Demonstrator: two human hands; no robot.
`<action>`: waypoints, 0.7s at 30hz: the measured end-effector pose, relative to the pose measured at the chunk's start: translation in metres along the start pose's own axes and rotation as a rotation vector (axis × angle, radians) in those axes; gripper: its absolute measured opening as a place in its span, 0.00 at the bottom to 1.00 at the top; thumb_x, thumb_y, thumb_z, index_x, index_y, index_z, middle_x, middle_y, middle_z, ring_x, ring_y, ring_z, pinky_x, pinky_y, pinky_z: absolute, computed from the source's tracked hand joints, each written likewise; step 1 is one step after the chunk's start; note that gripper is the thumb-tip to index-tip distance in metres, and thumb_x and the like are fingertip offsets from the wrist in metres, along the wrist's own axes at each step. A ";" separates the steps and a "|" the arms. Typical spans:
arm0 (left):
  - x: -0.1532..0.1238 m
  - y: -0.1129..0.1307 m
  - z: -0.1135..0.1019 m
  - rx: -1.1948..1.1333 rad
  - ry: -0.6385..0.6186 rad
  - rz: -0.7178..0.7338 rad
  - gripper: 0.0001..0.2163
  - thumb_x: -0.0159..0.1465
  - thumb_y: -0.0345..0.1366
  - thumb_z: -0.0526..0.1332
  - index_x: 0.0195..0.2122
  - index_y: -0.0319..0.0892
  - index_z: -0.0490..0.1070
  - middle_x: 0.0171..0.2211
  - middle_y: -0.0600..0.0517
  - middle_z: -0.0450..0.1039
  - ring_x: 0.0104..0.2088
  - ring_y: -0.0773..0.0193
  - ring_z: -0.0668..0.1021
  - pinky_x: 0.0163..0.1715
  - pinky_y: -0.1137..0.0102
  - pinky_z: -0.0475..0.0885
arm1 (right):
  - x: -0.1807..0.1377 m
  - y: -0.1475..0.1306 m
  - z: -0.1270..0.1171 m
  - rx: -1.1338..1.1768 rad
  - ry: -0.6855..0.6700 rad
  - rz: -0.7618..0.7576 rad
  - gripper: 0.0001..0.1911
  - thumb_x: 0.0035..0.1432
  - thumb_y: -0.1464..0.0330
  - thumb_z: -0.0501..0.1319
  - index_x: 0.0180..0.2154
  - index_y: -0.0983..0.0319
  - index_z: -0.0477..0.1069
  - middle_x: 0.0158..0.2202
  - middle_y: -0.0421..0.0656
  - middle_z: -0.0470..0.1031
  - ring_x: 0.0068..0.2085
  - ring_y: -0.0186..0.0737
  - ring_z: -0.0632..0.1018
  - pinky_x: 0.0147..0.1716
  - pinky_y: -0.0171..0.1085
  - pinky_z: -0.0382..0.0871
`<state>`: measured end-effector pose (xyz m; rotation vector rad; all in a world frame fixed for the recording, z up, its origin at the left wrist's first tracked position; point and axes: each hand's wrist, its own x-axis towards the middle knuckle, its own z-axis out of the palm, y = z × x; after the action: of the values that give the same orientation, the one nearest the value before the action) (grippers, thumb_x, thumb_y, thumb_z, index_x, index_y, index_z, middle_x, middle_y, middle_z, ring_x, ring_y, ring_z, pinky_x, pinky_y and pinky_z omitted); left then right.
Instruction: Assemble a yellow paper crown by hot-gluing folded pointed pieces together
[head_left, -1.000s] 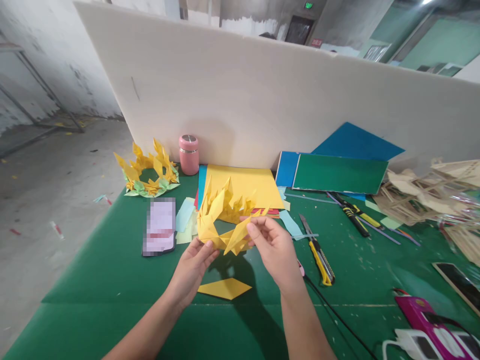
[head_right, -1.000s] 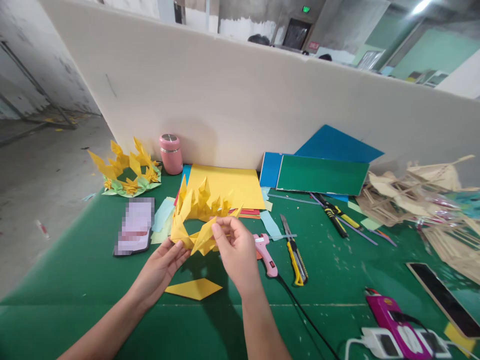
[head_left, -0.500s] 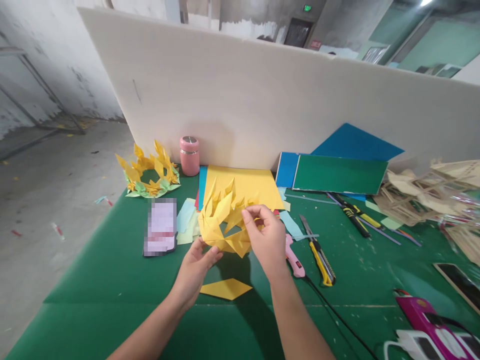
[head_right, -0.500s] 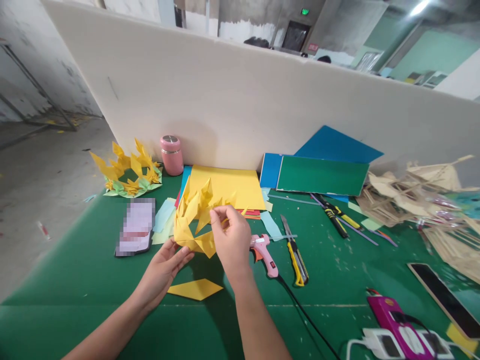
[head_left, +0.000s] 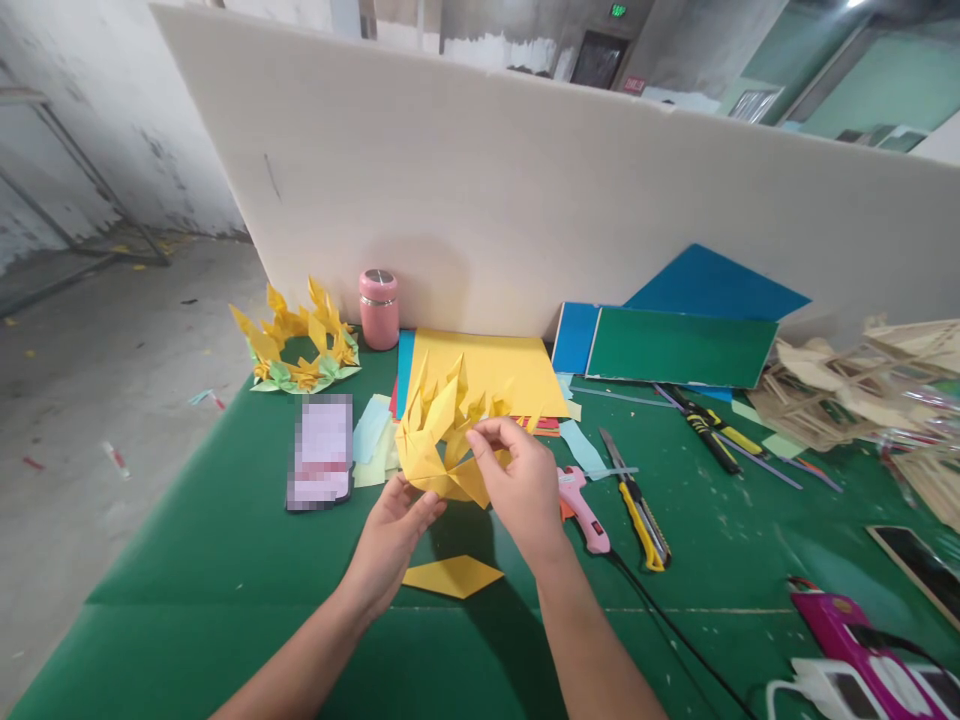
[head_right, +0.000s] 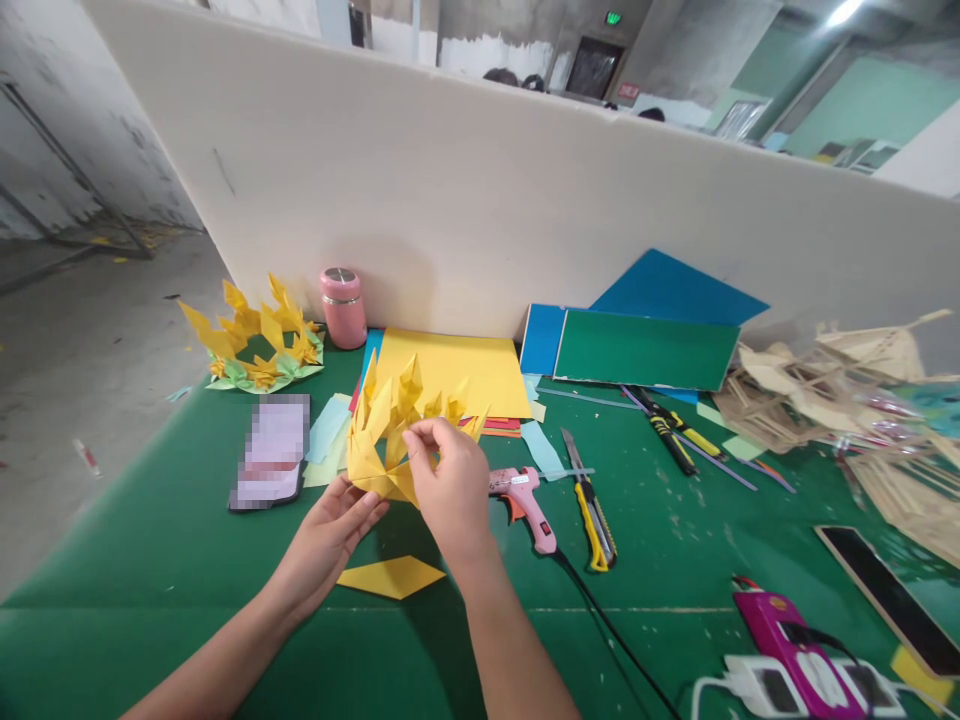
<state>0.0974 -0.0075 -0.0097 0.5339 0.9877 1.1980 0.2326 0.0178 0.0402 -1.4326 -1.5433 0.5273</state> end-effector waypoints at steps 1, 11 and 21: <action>0.000 0.000 0.000 0.000 0.005 -0.004 0.15 0.46 0.34 0.73 0.36 0.43 0.75 0.38 0.51 0.78 0.39 0.63 0.78 0.40 0.71 0.73 | 0.000 0.000 0.000 -0.004 -0.005 -0.002 0.09 0.60 0.65 0.55 0.29 0.59 0.69 0.29 0.41 0.78 0.33 0.41 0.78 0.34 0.37 0.69; 0.000 0.000 0.000 -0.009 0.012 0.002 0.17 0.44 0.32 0.74 0.36 0.42 0.74 0.37 0.51 0.79 0.36 0.65 0.78 0.38 0.72 0.73 | 0.002 0.001 0.002 -0.022 -0.025 -0.005 0.09 0.60 0.65 0.55 0.29 0.58 0.69 0.30 0.42 0.78 0.34 0.41 0.78 0.34 0.36 0.68; 0.001 0.001 0.000 -0.005 0.056 -0.003 0.17 0.42 0.32 0.74 0.32 0.41 0.74 0.32 0.53 0.78 0.33 0.66 0.78 0.36 0.72 0.74 | 0.001 0.001 0.005 -0.040 -0.042 -0.004 0.09 0.60 0.64 0.55 0.29 0.58 0.70 0.30 0.42 0.79 0.33 0.42 0.78 0.33 0.37 0.68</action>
<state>0.0971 -0.0062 -0.0097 0.4969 1.0325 1.2184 0.2295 0.0201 0.0373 -1.4573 -1.5978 0.5301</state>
